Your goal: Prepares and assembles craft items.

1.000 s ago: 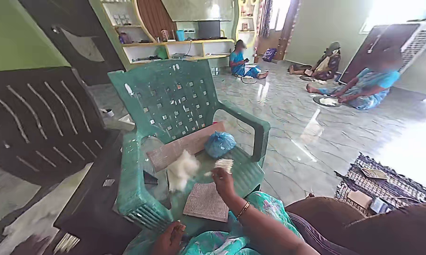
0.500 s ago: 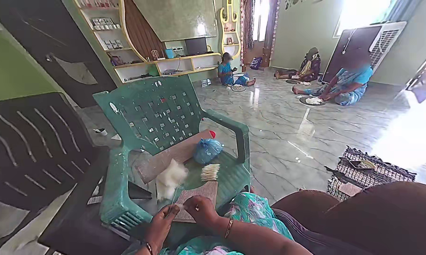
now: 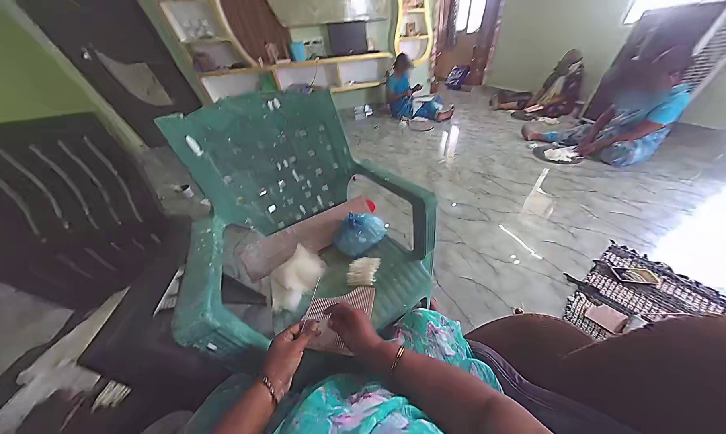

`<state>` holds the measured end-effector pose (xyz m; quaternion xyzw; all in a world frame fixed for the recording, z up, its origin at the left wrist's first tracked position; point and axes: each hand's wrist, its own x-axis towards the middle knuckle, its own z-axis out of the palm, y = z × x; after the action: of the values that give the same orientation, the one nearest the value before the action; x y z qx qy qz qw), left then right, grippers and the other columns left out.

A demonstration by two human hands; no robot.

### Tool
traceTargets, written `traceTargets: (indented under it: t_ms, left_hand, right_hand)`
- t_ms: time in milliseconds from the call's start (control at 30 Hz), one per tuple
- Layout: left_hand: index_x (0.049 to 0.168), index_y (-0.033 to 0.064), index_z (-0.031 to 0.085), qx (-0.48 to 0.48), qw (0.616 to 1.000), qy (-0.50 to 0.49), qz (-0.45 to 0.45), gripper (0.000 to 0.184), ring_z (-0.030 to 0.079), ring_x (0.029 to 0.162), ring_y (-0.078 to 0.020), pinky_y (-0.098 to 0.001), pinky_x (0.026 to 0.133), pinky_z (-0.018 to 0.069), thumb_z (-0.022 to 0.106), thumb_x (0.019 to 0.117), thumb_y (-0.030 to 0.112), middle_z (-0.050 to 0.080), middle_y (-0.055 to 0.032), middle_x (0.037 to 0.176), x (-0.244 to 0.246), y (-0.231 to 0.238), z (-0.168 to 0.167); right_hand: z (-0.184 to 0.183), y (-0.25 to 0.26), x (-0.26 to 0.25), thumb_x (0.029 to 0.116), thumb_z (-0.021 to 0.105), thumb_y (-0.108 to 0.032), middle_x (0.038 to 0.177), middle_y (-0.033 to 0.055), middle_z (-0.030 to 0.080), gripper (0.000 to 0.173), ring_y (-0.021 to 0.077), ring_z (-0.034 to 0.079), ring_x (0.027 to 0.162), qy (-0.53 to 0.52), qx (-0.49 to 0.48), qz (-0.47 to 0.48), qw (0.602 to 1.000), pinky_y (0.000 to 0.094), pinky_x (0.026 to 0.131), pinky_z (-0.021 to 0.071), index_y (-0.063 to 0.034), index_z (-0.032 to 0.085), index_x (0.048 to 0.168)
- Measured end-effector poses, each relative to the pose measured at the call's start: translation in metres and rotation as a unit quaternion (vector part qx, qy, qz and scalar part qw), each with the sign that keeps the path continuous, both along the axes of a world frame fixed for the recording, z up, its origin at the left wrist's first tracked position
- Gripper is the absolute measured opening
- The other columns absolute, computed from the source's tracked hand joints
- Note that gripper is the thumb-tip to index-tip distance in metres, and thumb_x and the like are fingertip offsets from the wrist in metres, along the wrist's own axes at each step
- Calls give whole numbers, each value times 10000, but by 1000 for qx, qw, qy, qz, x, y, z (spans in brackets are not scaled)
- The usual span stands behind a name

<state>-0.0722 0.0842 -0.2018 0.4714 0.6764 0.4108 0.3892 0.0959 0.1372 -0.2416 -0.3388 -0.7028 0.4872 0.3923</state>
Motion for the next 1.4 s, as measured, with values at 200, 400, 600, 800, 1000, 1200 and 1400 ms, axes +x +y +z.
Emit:
traceTargets:
  t_ms: [200,400,600,800,1000,1200,1400]
  left_hand:
    - [1165,35,667,-57,996,-65,3,223,460,623,-20,-205,571,395,611,1039,211,630,3,902,-5,-4,7]
    - [1121,17,658,-40,992,-115,33,170,467,604,-19,-188,539,380,677,987,119,630,-1,878,-2,0,11]
    - [1072,8,675,-28,993,-112,32,133,529,677,-17,-186,615,439,686,979,103,647,3,891,-1,0,6]
    - [1124,18,682,-41,990,-130,49,158,497,628,-14,-180,556,397,679,983,91,660,-6,900,-3,-2,-1]
    - [1095,9,681,-29,990,-130,57,144,540,687,-32,-193,601,434,695,963,65,667,-19,920,1,-3,-3]
    - [1130,19,678,-25,990,-129,52,165,533,697,-34,-198,605,425,680,975,75,659,-15,930,0,-5,-3]
    - [1120,12,668,-30,990,-131,45,148,514,654,-17,-181,587,419,659,993,87,657,-13,905,4,-6,-2]
  right_hand:
    - [-8,8,-3,1033,494,-55,1040,138,704,298,141,665,859,72,-68,-37,994,310,800,557,60,619,1278]
    - [-7,13,-4,1011,576,-110,1054,83,706,355,98,676,878,142,-128,1,982,267,794,563,42,549,1330]
    - [-8,14,-8,935,622,43,895,53,718,319,95,686,774,167,-140,8,976,278,761,587,49,585,1252]
    - [-8,19,-1,947,613,41,873,41,703,296,85,665,725,169,-153,-35,973,270,726,579,26,599,1241]
    - [-9,18,0,914,659,53,869,43,715,385,90,679,743,147,-155,17,977,278,749,587,23,576,1289]
    - [-6,21,2,930,648,48,851,39,702,345,81,655,713,137,-156,-7,978,260,709,569,8,595,1269]
    - [-8,17,0,933,675,0,941,48,730,405,84,689,793,109,-134,36,984,275,775,586,3,570,1324]
